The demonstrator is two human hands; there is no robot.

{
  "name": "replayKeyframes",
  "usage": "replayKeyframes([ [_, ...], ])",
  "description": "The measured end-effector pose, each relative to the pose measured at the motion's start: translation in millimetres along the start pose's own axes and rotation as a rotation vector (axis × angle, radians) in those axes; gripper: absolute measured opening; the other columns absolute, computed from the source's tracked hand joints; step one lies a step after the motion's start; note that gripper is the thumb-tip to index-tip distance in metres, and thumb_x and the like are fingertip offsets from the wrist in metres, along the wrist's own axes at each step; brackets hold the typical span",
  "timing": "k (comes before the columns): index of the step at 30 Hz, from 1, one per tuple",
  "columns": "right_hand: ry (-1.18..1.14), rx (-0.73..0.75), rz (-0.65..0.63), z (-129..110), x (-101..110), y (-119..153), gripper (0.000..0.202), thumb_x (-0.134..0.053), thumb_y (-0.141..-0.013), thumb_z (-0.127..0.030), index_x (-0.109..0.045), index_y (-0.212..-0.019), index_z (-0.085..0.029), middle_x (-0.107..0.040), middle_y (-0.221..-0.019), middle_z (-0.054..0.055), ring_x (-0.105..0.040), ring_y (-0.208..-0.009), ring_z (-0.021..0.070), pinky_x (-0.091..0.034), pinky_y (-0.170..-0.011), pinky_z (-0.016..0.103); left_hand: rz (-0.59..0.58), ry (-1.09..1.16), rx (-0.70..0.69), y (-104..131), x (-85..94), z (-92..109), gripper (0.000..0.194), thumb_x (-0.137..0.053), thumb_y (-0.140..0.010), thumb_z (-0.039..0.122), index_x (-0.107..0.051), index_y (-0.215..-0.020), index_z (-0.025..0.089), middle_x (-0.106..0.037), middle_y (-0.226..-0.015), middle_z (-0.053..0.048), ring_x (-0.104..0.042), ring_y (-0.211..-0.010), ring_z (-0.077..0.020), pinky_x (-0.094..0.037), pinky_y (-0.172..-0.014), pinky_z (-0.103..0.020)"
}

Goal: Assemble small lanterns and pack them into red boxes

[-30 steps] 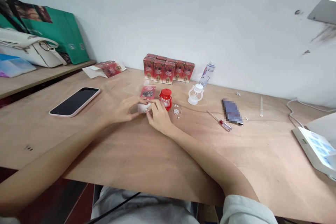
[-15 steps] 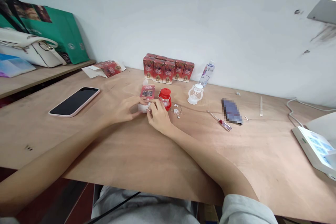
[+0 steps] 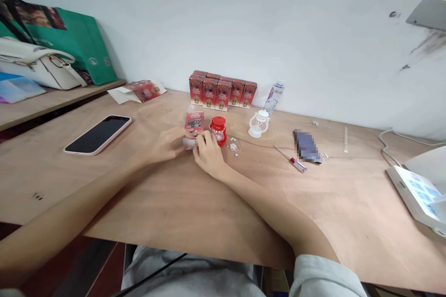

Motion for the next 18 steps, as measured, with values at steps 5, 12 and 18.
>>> replayKeyframes([
  [5, -0.034, -0.016, -0.016, 2.6, -0.1, 0.4, 0.007, -0.044, -0.081, -0.012, -0.046, -0.08, -0.019, -0.051, -0.096, 0.011, -0.051, -0.085, 0.0209, -0.048, -0.072, 0.033, -0.001, -0.022, -0.005, 0.2, -1.0, -0.1, 0.024, -0.052, -0.078, 0.016, -0.056, -0.101, 0.018, -0.065, -0.1, -0.004, -0.061, -0.095, -0.0178, -0.049, -0.084, -0.032],
  [12, -0.034, -0.007, 0.0, 2.6, -0.1, 1.4, 0.007, -0.043, -0.085, -0.015, -0.047, -0.08, -0.019, -0.051, -0.097, 0.011, -0.051, -0.088, 0.0208, -0.048, -0.076, 0.034, -0.011, 0.007, 0.027, -0.2, -1.3, -1.4, 0.023, -0.051, -0.078, 0.018, -0.056, -0.101, 0.02, -0.065, -0.102, -0.004, -0.06, -0.097, -0.0182, -0.049, -0.085, -0.033],
  [18, 0.008, -0.03, -0.004, 3.3, -2.3, 0.8, 0.007, -0.045, -0.086, -0.018, -0.049, -0.08, -0.019, -0.051, -0.094, 0.011, -0.05, -0.088, 0.023, -0.048, -0.073, 0.035, -0.035, -0.002, 0.023, -0.4, -2.6, 0.5, 0.022, -0.05, -0.08, 0.018, -0.056, -0.101, 0.018, -0.064, -0.104, -0.005, -0.059, -0.098, -0.019, -0.047, -0.088, -0.035],
])
Point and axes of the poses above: each hand's wrist, its own y-axis away from the middle knuckle, its own x-axis out of the back of the hand, z = x × y, the point moved 10 cm from there along -y, towards the middle knuckle
